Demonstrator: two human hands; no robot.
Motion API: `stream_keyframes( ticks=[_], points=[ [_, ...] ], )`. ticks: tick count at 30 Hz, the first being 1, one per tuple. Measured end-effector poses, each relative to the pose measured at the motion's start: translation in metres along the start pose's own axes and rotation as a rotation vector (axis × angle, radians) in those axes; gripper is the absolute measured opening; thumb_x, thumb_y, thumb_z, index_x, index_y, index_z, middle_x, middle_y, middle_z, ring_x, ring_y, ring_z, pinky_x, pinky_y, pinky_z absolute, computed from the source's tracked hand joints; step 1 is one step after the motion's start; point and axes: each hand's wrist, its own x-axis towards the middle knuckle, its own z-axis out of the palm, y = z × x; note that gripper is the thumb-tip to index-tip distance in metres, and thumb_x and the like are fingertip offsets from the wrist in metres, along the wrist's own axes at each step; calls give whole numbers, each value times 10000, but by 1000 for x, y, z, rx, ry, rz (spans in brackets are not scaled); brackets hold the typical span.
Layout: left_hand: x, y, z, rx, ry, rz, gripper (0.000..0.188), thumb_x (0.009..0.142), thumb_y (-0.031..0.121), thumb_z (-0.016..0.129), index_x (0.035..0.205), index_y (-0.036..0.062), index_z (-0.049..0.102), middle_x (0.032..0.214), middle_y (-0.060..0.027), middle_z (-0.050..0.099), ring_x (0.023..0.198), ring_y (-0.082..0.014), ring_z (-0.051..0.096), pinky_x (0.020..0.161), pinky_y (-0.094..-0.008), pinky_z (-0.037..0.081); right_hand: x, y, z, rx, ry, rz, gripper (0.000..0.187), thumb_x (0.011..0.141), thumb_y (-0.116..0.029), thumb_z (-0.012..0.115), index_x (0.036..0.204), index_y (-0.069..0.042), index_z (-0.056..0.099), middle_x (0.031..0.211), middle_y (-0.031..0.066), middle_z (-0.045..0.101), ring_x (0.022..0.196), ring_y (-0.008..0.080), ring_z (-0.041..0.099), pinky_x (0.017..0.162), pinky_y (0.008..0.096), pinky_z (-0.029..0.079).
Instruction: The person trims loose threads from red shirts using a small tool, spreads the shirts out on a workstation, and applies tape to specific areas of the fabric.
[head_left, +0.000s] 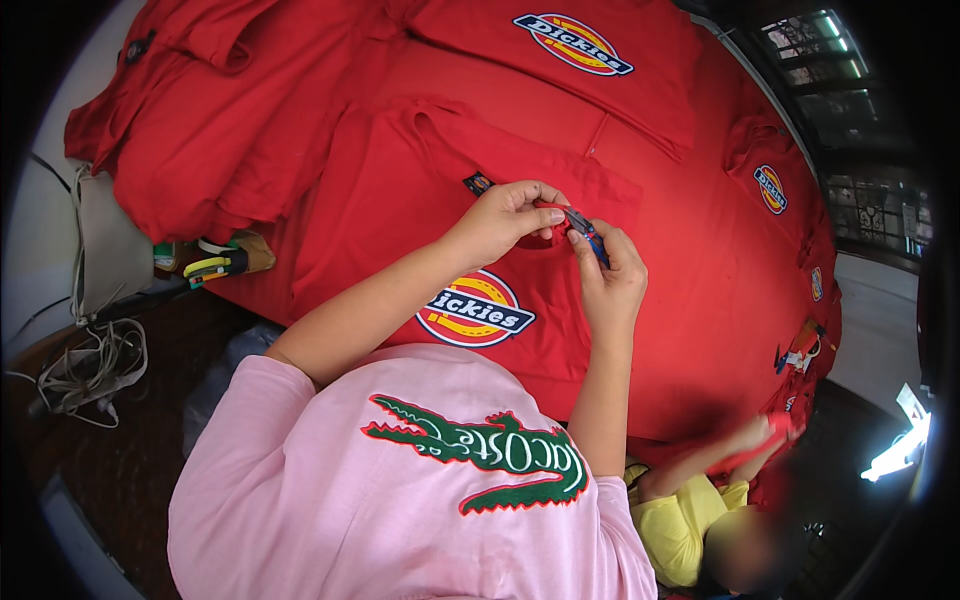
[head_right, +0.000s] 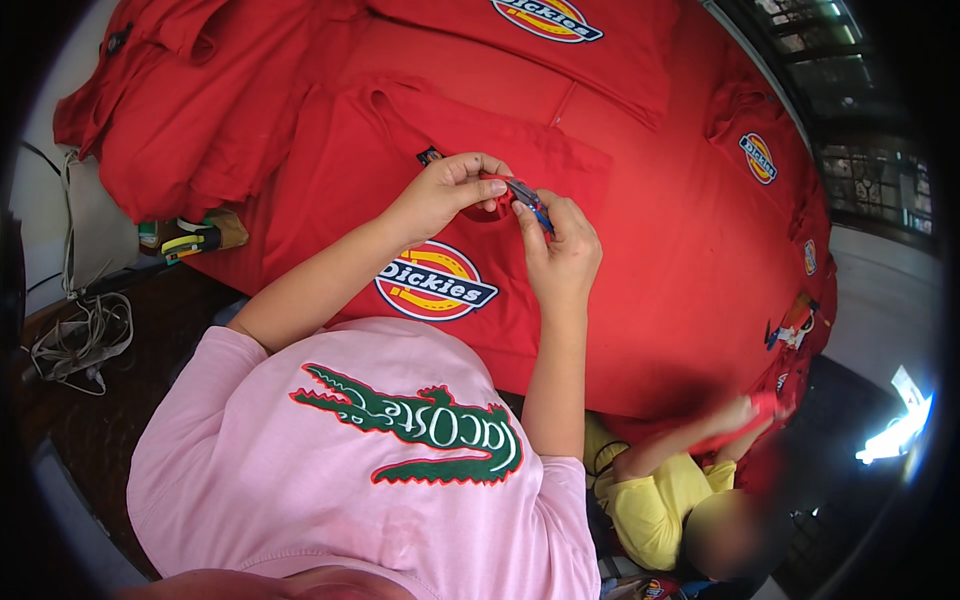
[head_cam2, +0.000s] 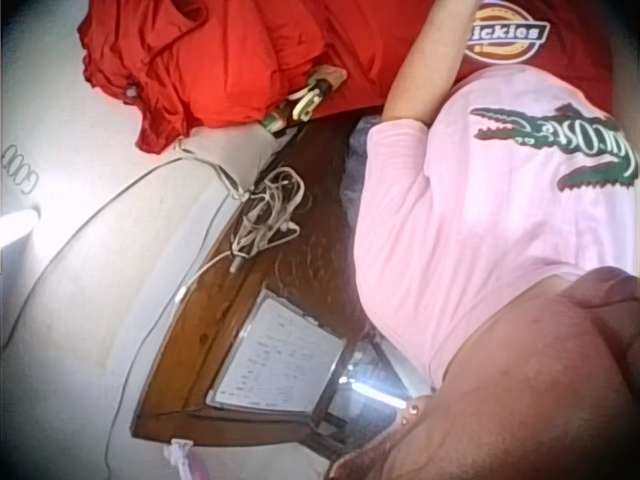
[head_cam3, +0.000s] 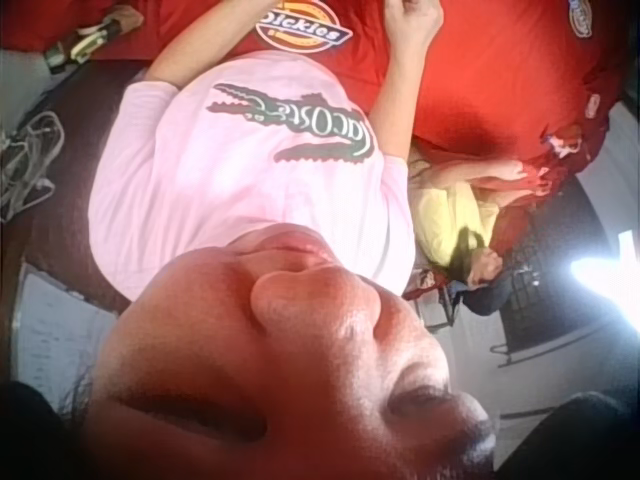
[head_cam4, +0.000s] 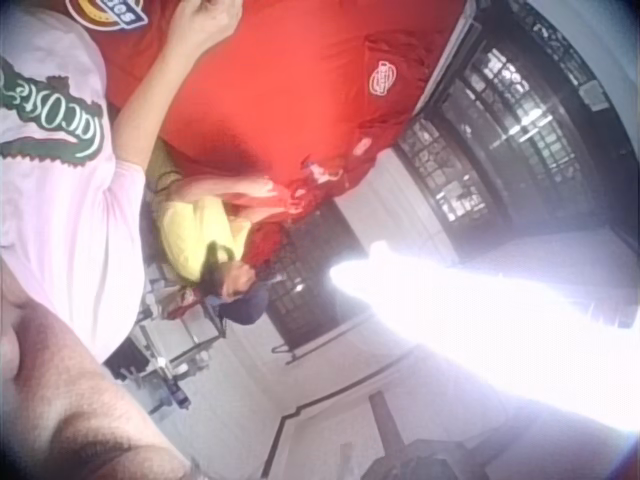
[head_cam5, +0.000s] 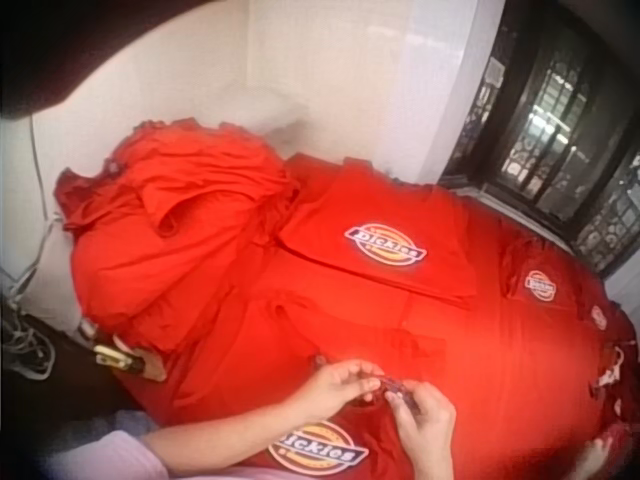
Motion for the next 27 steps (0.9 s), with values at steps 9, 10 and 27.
stream_keyframes(
  ticks=[9,10,27],
  points=[
    [8,-7,-13,370,-40,381,440,956,70,715,1383,84,610,1557,-93,424,1299,-181,551,1055,-351,498,-22,54,1,-16,112,343,265,942,-263,763,1042,-20,728,829,155,688,729,293,659,683,384,522],
    [-1,5,-18,510,1,392,504,940,59,724,1423,109,589,1627,-96,333,1385,-216,490,1098,-383,473,-30,70,-4,-99,89,432,294,951,-299,749,1048,-22,725,848,160,698,754,311,672,700,401,529],
    [-317,-93,-197,661,996,23,291,921,127,783,1163,-4,686,1026,-93,689,1032,-195,649,879,-315,532,-224,180,-54,-26,151,452,259,909,-213,795,988,12,693,972,139,642,829,260,625,743,381,512]
  ],
)
